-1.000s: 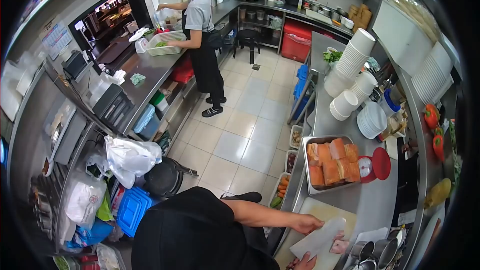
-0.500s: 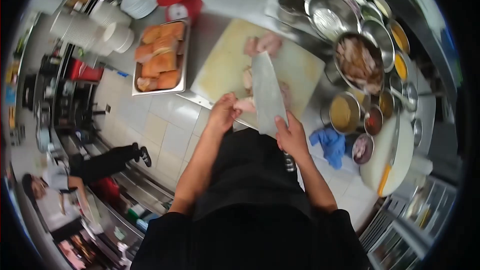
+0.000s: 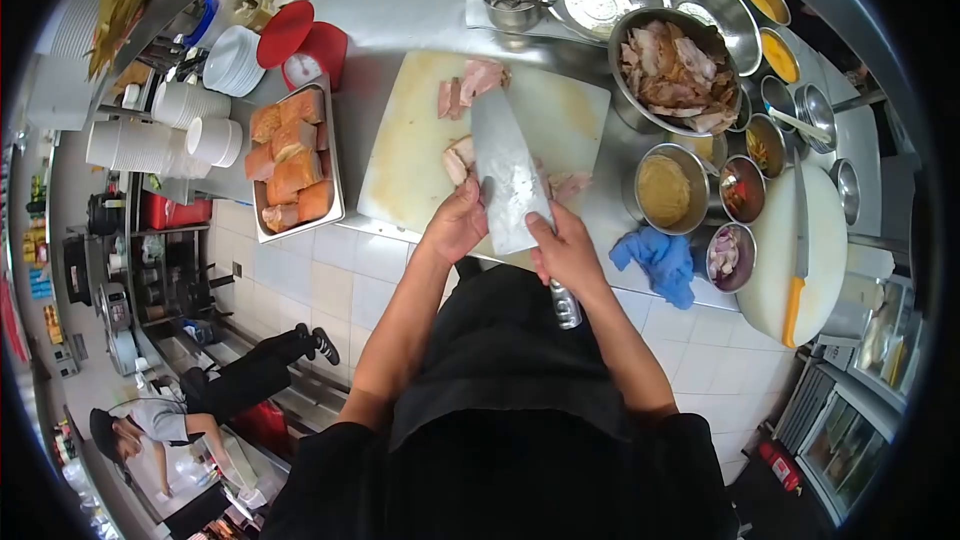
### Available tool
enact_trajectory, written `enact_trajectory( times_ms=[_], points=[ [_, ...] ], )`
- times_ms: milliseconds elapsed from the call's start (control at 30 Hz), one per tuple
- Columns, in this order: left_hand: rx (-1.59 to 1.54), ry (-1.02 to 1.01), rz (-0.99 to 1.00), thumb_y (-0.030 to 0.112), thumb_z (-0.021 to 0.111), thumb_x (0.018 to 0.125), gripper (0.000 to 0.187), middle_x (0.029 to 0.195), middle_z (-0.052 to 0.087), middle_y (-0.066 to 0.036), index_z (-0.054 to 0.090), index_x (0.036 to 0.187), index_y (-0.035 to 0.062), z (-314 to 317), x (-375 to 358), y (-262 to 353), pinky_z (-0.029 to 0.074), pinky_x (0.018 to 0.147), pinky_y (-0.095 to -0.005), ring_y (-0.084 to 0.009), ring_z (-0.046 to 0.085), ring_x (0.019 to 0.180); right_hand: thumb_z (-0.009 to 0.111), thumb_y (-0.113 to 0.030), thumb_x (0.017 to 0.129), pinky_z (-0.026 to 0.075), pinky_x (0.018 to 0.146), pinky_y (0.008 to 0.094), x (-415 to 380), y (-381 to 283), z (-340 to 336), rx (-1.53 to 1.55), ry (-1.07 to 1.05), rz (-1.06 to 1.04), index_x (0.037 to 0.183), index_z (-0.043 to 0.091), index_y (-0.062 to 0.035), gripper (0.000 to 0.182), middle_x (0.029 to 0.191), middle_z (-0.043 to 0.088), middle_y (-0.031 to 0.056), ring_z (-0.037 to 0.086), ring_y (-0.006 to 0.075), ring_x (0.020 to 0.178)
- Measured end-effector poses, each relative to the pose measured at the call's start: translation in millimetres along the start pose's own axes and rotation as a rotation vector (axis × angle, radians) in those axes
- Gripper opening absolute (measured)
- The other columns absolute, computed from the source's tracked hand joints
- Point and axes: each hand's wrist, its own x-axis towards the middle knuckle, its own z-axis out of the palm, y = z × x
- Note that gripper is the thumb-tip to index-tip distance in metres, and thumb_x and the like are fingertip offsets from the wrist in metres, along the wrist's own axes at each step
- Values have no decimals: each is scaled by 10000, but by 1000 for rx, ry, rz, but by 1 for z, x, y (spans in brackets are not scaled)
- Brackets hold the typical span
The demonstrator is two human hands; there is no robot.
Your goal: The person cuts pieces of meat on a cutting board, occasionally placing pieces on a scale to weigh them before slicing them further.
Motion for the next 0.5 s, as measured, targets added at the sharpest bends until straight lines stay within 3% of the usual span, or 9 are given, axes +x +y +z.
enact_trajectory(
  times_ms=[33, 67, 100, 133, 200, 267, 300, 367, 500],
  points=[
    [-110, -85, -19, 413, 610, 915, 469, 1045, 658, -11, 549, 1260, 100, -19, -4, -2, 490, 896, -343, -174, 626, 973, 553, -225, 964, 357, 349, 257, 4, 8, -3, -54, 95, -109, 1136, 548, -56, 241, 552, 456, 11, 415, 90, 371],
    [106, 44, -15, 390, 609, 924, 419, 961, 662, -23, 562, 1220, 98, 14, -17, 13, 508, 842, -329, -165, 633, 897, 564, -222, 956, 346, 347, 247, 11, 15, -5, -108, 177, -223, 1127, 554, -50, 242, 547, 452, 8, 407, 83, 366],
    [205, 201, 1, 334, 612, 936, 371, 928, 655, -41, 572, 1199, 77, 3, -22, 15, 517, 772, -304, -141, 623, 820, 585, -206, 936, 458, 460, 302, 20, 25, -19, -351, 233, -393, 1189, 556, -39, 304, 651, 578, 83, 565, 166, 501],
    [380, 364, 33, 314, 613, 939, 356, 921, 648, -37, 574, 1198, 73, 0, -30, 17, 515, 765, -300, -136, 617, 815, 568, -155, 914, 495, 805, 402, 14, 6, -18, -488, 311, -501, 1240, 539, 4, 364, 1032, 641, 249, 654, 354, 929],
    [584, 557, 111, 275, 613, 942, 329, 910, 641, -32, 576, 1194, 67, -16, -53, 26, 507, 744, -281, -123, 605, 795, 565, -81, 883, 478, 859, 422, 34, 18, -30, -686, 433, -688, 1326, 505, -39, 450, 1024, 638, 238, 628, 364, 984],
    [561, 628, 129, 255, 613, 942, 324, 906, 639, -28, 574, 1197, 60, -26, -81, 36, 496, 722, -262, -114, 599, 782, 564, -23, 840, 480, 876, 416, 39, 4, -37, -984, 350, -449, 1377, 480, -95, 548, 1092, 603, 235, 594, 393, 1026],
    [503, 695, 118, 240, 614, 938, 327, 898, 639, -28, 572, 1207, 58, -25, -94, 40, 498, 716, -264, -116, 598, 780, 564, -23, 840, 480, 876, 416, 47, 6, -34, -987, 306, -478, 1377, 480, -95, 548, 1092, 603, 235, 594, 393, 1026],
    [540, 806, 127, 226, 628, 926, 330, 894, 642, -31, 575, 1202, 52, -32, -123, 41, 496, 711, -268, -118, 595, 785, 572, 3, 807, 462, 910, 428, 63, 11, -32, -1258, 397, -303, 1355, 513, -120, 564, 1158, 557, 244, 554, 414, 1068],
    [759, 876, 172, 218, 638, 916, 346, 904, 645, -40, 574, 1213, 53, -87, -184, 27, 492, 708, -269, -121, 595, 797, 603, -17, 808, 444, 935, 438, 71, 29, -33, -1450, 356, -527, 1334, 530, -77, 535, 1193, 538, 255, 522, 414, 1131]
  ],
)
